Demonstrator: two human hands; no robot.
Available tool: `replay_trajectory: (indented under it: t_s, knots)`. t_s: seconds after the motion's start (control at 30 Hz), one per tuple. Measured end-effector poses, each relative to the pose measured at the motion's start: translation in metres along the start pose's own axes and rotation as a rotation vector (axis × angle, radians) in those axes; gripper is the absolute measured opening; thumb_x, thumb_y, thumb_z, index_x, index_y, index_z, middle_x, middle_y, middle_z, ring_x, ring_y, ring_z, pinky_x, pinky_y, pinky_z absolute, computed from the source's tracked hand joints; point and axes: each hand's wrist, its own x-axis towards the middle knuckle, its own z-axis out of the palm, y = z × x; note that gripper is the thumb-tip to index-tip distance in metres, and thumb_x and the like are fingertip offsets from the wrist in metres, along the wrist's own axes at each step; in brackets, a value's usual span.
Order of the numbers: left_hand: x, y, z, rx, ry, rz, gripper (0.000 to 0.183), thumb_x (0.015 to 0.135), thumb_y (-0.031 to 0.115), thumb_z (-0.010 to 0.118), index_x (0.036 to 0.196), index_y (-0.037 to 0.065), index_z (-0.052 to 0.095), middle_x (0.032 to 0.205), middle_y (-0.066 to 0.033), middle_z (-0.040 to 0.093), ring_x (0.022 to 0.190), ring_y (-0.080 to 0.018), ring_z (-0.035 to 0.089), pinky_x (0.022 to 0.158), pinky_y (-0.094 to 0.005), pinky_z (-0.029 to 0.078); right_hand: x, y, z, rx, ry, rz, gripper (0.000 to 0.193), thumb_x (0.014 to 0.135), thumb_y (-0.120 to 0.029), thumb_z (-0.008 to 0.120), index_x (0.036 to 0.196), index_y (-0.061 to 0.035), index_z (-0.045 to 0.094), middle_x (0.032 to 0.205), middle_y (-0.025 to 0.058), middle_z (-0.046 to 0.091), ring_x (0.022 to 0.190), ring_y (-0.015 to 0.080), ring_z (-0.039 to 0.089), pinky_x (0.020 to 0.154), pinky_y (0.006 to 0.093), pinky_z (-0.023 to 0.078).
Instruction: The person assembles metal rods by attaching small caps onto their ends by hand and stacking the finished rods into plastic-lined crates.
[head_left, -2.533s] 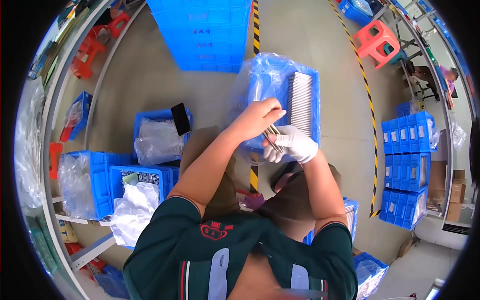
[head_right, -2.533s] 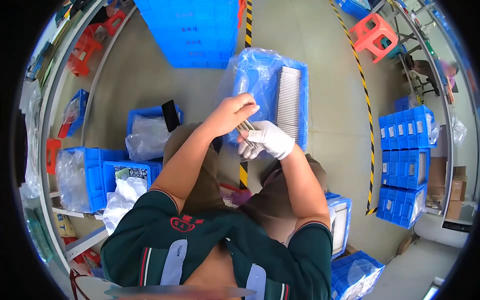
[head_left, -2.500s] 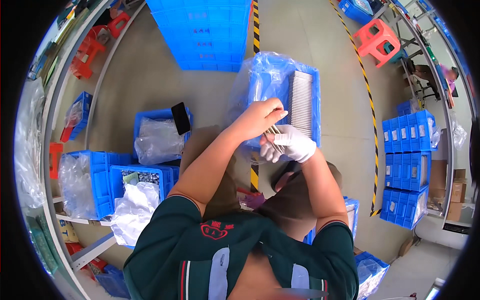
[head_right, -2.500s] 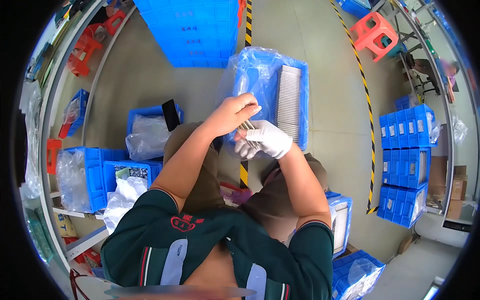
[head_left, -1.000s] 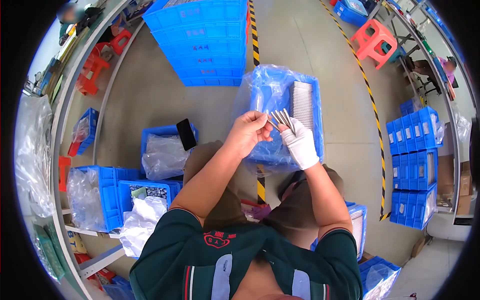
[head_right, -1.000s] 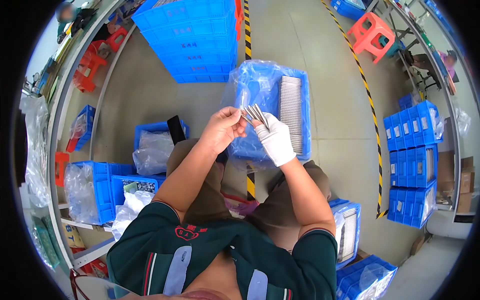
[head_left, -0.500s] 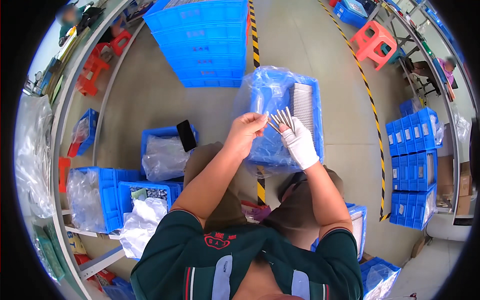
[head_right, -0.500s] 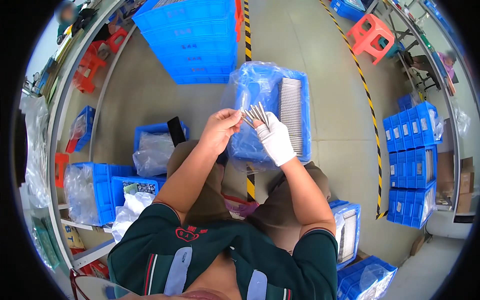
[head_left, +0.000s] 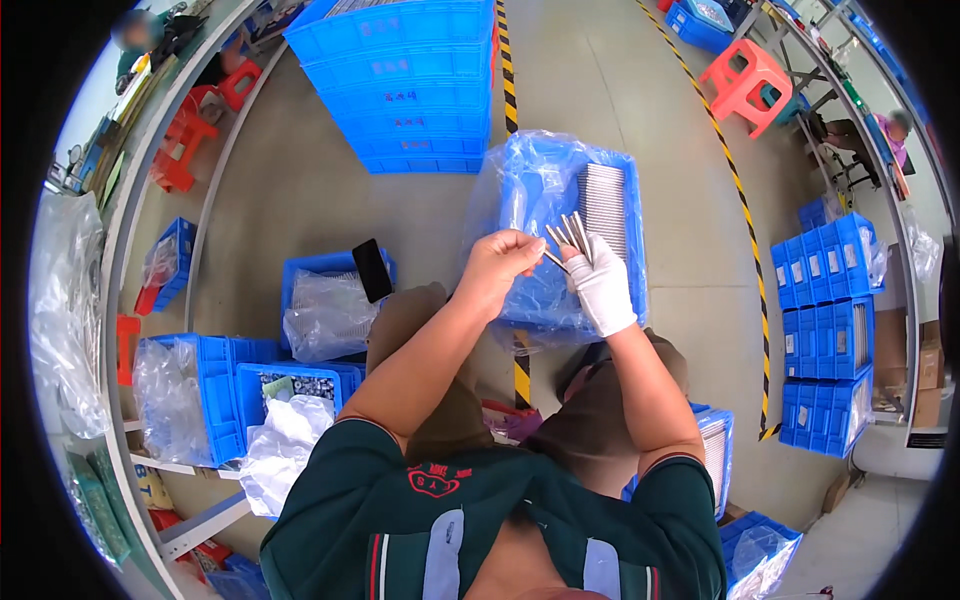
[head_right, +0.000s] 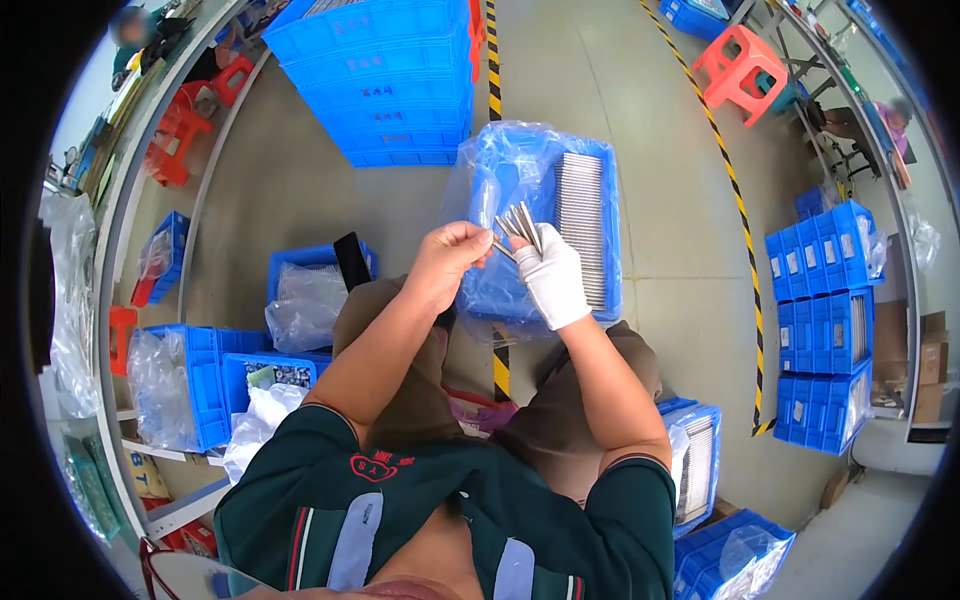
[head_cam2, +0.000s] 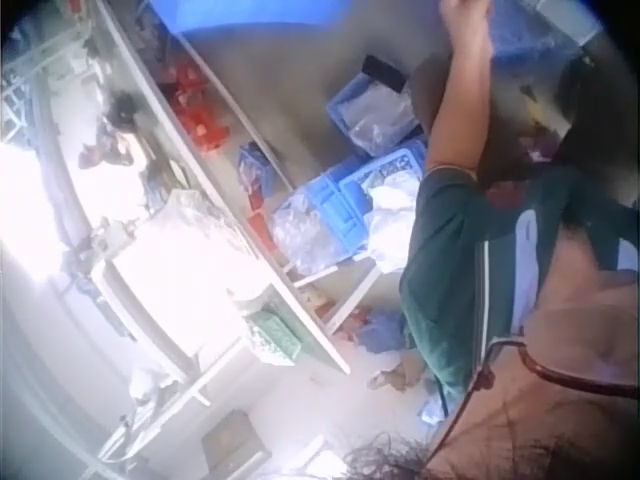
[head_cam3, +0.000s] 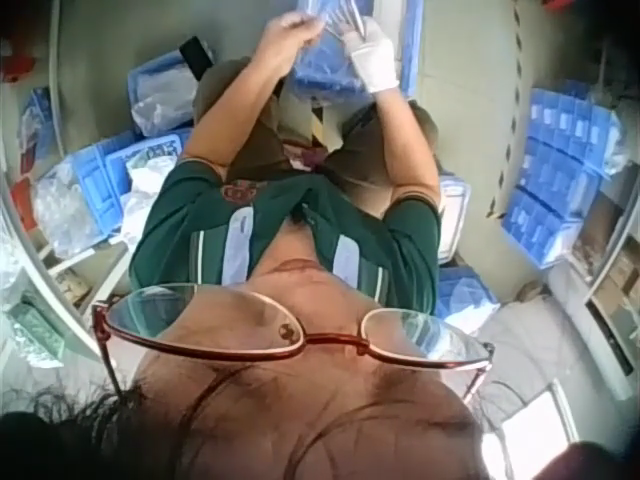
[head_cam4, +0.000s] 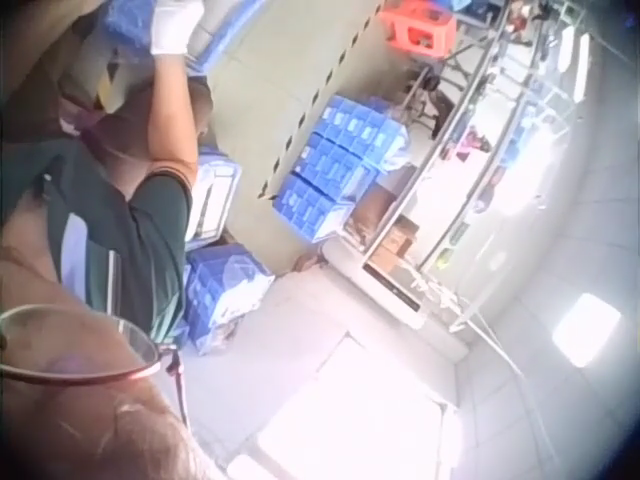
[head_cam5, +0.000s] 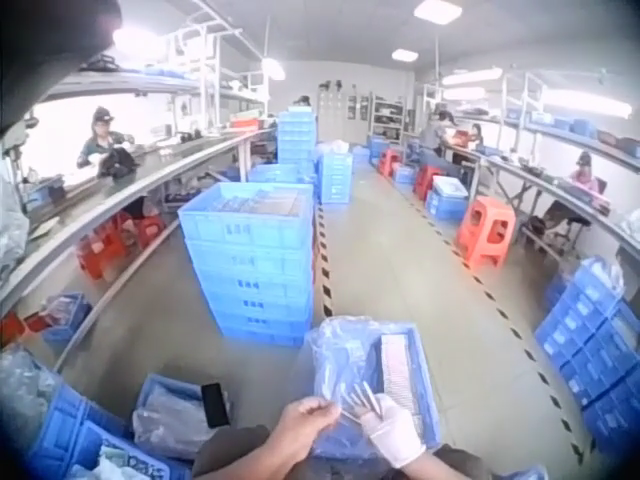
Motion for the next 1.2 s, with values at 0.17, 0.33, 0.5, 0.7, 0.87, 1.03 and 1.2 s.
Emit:
replay_trajectory:
  t_s: [0.17, 0.33, 0.5, 0.7, 0.87, 1.03, 1.2]
  knots:
    - [0.003, -0.004, -0.002, 0.018, 0.147, 0.129, 0.015, 0.079, 0.017, 0.062, 0.081, 0.002, 0.059, 0.074, -0.0035, 0.058, 0.063, -0.008, 0.047, 0.06, -0.0211, 0.039, 0.002, -0.001, 0.0, -0.061, -0.004, -0.022, 0.015, 0.081, -0.016, 0.057, 0.086, -0.0022, 0.055, 0.061, 0.0103, 0.052, 0.054, 0.0153, 0.048, 0.054, 0.029, 0.041]
    - [0.009, 0.004, -0.009, -0.069, 0.21, 0.217, 0.015, 0.08, 0.016, 0.061, 0.081, 0.001, 0.059, 0.078, -0.0046, 0.059, 0.063, -0.0082, 0.047, 0.061, -0.0216, 0.039, 0.001, 0.001, -0.003, -0.095, 0.044, -0.171, 0.015, 0.079, -0.015, 0.059, 0.084, -0.0014, 0.053, 0.061, 0.0103, 0.052, 0.054, 0.0138, 0.045, 0.053, 0.0283, 0.04]
    - [0.007, 0.002, -0.008, -0.145, 0.038, -0.023, 0.013, 0.08, 0.015, 0.06, 0.081, 0.002, 0.059, 0.075, -0.0041, 0.058, 0.064, -0.0087, 0.048, 0.062, -0.0218, 0.04, -0.003, -0.002, -0.004, -0.016, -0.102, -0.007, 0.016, 0.078, -0.014, 0.061, 0.082, -0.0011, 0.053, 0.06, 0.0082, 0.049, 0.054, 0.0117, 0.041, 0.052, 0.0273, 0.039]
    - [0.007, 0.007, -0.011, -0.077, -0.031, -0.056, 0.012, 0.08, 0.014, 0.06, 0.082, 0.002, 0.059, 0.074, -0.0039, 0.058, 0.065, -0.009, 0.05, 0.063, -0.0218, 0.041, -0.003, -0.004, -0.007, -0.041, -0.071, 0.009, 0.016, 0.077, -0.014, 0.061, 0.078, -0.0011, 0.053, 0.057, 0.0069, 0.047, 0.052, 0.0114, 0.04, 0.05, 0.0282, 0.038]
    - [0.004, -0.001, -0.006, 0.089, 0.042, 0.074, 0.013, 0.08, 0.014, 0.06, 0.083, 0.002, 0.06, 0.076, -0.0043, 0.059, 0.066, -0.0092, 0.051, 0.063, -0.0228, 0.041, -0.005, -0.008, -0.007, -0.128, -0.038, -0.044, 0.017, 0.077, -0.014, 0.061, 0.075, -0.0004, 0.051, 0.056, 0.0084, 0.045, 0.052, 0.0127, 0.038, 0.049, 0.0292, 0.037]
    - [0.005, -0.003, -0.008, -0.224, -0.01, -0.128, 0.012, 0.08, 0.014, 0.061, 0.082, 0.002, 0.06, 0.078, -0.0043, 0.059, 0.069, -0.0098, 0.052, 0.064, -0.0239, 0.041, -0.005, -0.002, -0.007, -0.066, -0.04, -0.029, 0.018, 0.076, -0.014, 0.061, 0.074, -0.0002, 0.05, 0.055, 0.0102, 0.045, 0.051, 0.0144, 0.038, 0.049, 0.0301, 0.037]
    - [0.002, -0.002, -0.005, -0.143, 0.013, -0.124, 0.011, 0.081, 0.015, 0.06, 0.082, 0.004, 0.059, 0.078, -0.0045, 0.059, 0.07, -0.0106, 0.052, 0.064, -0.0248, 0.041, -0.007, 0.0, -0.006, -0.145, 0.009, -0.128, 0.018, 0.076, -0.013, 0.061, 0.072, 0.0, 0.049, 0.055, 0.0138, 0.046, 0.048, 0.0194, 0.038, 0.048, 0.0317, 0.038]
